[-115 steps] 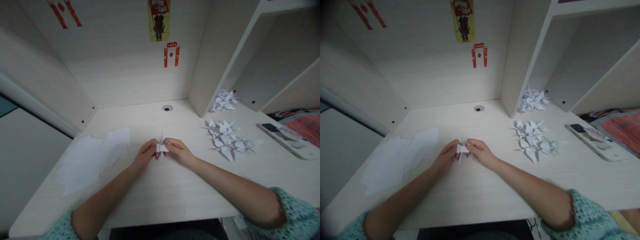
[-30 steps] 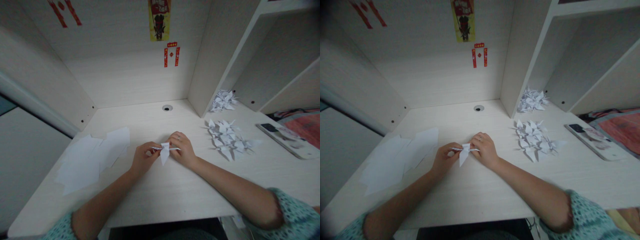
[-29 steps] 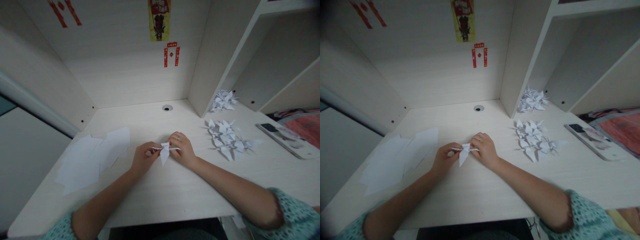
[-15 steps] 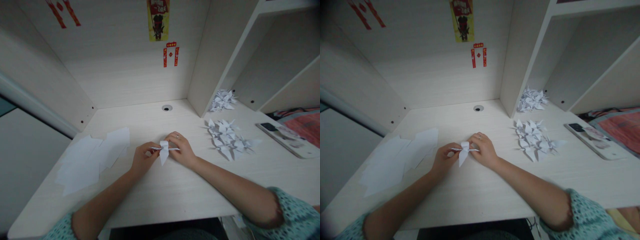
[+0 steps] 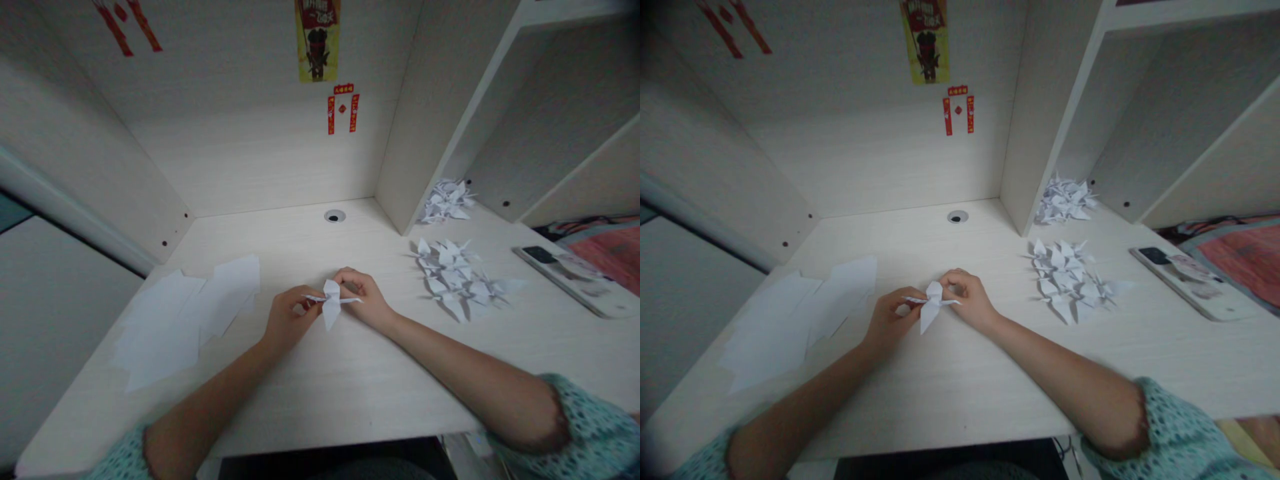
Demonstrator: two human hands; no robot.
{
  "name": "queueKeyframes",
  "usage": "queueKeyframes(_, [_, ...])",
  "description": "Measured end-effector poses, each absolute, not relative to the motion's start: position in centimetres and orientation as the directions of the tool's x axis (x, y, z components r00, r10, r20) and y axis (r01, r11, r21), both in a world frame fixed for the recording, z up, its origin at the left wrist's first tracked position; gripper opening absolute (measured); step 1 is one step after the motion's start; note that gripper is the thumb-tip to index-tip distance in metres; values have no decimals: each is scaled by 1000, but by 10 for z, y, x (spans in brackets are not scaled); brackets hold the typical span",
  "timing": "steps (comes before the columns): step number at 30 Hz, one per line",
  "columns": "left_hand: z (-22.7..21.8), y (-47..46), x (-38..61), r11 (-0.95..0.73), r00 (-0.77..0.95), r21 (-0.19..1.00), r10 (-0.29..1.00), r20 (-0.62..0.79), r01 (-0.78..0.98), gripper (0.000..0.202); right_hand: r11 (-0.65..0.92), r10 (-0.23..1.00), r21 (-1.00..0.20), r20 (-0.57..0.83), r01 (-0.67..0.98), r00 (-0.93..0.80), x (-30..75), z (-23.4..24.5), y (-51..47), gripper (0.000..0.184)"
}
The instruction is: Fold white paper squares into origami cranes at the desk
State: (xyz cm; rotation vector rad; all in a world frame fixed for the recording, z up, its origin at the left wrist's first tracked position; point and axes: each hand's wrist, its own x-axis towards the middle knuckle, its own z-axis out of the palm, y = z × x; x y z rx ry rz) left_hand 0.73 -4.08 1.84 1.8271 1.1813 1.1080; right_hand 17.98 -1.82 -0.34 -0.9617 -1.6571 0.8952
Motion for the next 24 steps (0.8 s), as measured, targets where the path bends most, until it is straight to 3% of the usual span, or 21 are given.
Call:
queueKeyframes(5, [18, -34, 3, -225, 64, 901, 974, 217, 372, 11, 371, 925, -901, 336, 226, -178, 178, -8, -17, 18])
queueKeyframes(9, [16, -28, 0, -165, -29, 893, 980, 195, 418, 18, 342, 921, -934, 312, 103, -233, 175, -5, -22, 33])
queueKeyframes(12, [13, -26, -2, -198, -21, 835, 970, 243, 513, 16, 271, 919, -963, 258, 4, -299, 174, -3, -24, 39])
queueKeyframes(17, [9, -25, -2, -260, 30, 749, 952, 305, 609, 12, 78, 942, -994, 98, -77, -320, 171, 0, -26, 28])
queueKeyframes(24, [10, -26, 1, -180, 26, 833, 980, 195, 524, 15, -36, 954, -980, 25, -198, -298, 167, 1, -26, 24])
